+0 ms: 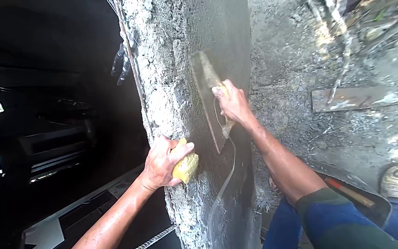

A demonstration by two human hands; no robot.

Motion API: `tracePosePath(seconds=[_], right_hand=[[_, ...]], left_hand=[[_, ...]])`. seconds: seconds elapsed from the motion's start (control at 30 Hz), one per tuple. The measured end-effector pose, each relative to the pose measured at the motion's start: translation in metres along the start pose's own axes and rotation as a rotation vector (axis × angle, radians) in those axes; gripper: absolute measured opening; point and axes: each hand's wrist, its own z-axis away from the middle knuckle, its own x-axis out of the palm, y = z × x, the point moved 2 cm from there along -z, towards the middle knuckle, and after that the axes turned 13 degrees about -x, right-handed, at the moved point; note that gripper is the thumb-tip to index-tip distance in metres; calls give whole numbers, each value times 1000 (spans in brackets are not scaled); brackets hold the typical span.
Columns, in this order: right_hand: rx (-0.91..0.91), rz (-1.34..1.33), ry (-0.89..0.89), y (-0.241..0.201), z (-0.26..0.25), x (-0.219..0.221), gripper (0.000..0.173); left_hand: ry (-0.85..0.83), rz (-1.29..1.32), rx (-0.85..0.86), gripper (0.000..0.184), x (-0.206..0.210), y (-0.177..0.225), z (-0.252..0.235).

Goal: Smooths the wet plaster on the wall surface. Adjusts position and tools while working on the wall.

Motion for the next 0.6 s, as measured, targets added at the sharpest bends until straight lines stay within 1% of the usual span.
tracePosePath(seconds=[0.03,0.07,0.1,0.13,0.2,0.23,0.27,0.3,0.37,0.4,0.43,0.47,0.53,0.57,0.6], right_hand=[[-32,-7,-7,-24,17,-1,43],[-64,-14,-12,-38,43,2,44],[-77,-9,-25,-39,72,9,45],[-78,-2,-35,-26,104,20,46],[-6,19,-42,22,168,42,48],[79,21,-58,51,189,49,49],[188,13,-83,80,200,53,50],[302,-5,-103,106,197,52,51],[448,-37,-107,141,156,43,50],[464,-48,-107,148,128,38,51],[433,-44,-98,150,98,34,54],[364,-26,-74,143,68,28,55],[198,-6,-33,99,16,13,55],[123,0,-23,70,2,7,53],[60,0,-13,40,-2,3,50]], left_hand=[[2,3,0,56,0,2,0],[3,1,0,56,0,3,-1],[2,-3,-1,57,0,3,-2],[-3,-9,-4,57,0,3,-2],[-13,-21,-12,58,0,4,-1],[-16,-26,-16,58,0,4,0],[-18,-26,-19,58,0,4,1],[-17,-25,-19,58,0,4,1],[-13,-24,-12,57,0,2,-1],[-13,-18,-10,57,-1,2,1],[-13,-12,-5,56,-1,2,1],[-14,-5,0,56,-1,2,2],[-19,3,7,57,-1,1,1],[-19,7,6,57,-1,1,1],[-15,3,7,57,-1,2,0]])
